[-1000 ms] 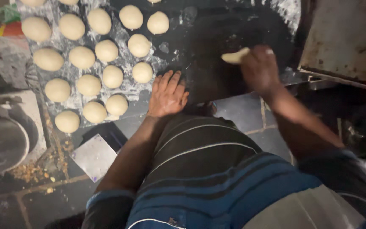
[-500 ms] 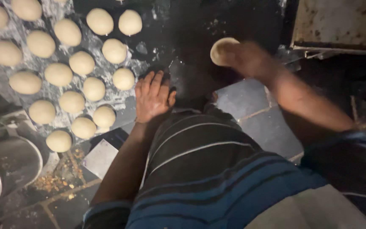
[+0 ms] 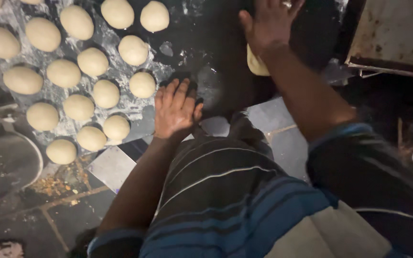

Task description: The person flattens balls of dough by hand on a counter and places the resulting flat pieces onto a metal tray.

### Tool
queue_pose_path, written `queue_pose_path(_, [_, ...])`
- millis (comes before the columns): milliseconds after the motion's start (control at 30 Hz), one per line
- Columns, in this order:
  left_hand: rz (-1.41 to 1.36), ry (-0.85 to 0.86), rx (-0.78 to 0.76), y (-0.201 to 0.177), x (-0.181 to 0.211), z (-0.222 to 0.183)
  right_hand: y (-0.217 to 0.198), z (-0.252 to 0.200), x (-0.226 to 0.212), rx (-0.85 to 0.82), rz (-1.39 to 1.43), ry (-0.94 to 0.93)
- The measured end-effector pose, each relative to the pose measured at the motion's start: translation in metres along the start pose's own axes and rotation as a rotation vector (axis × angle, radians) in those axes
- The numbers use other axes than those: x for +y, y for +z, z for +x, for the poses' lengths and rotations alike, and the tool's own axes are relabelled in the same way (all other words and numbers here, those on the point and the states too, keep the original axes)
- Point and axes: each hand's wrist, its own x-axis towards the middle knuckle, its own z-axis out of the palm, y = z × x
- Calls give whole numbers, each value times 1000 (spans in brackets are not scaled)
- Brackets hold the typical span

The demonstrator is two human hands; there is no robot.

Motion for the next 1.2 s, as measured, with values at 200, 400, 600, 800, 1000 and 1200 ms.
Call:
queue_pose_path(200, [2,-6,-1,-6,0,11,-24,-29,-47,112,-57,-222])
queue_pose_path(400, [19,68,61,3,-1,6,6,-75,-16,26,0,-209])
queue_pose_path(600, [39,54,57,11,-5,-3,31,-82,31,-16,-31,-28])
queue_pose_path(800, [35,33,43,5,-1,1,7,-36,23,36,26,23])
queue_pose_path(1000, [33,9,3,2,2,4,-11,-13,-13,53,-51,-50])
queue_pose_path(1200, [32,3,-2,2,7,-4,-12,-55,-29,35,-42,-173])
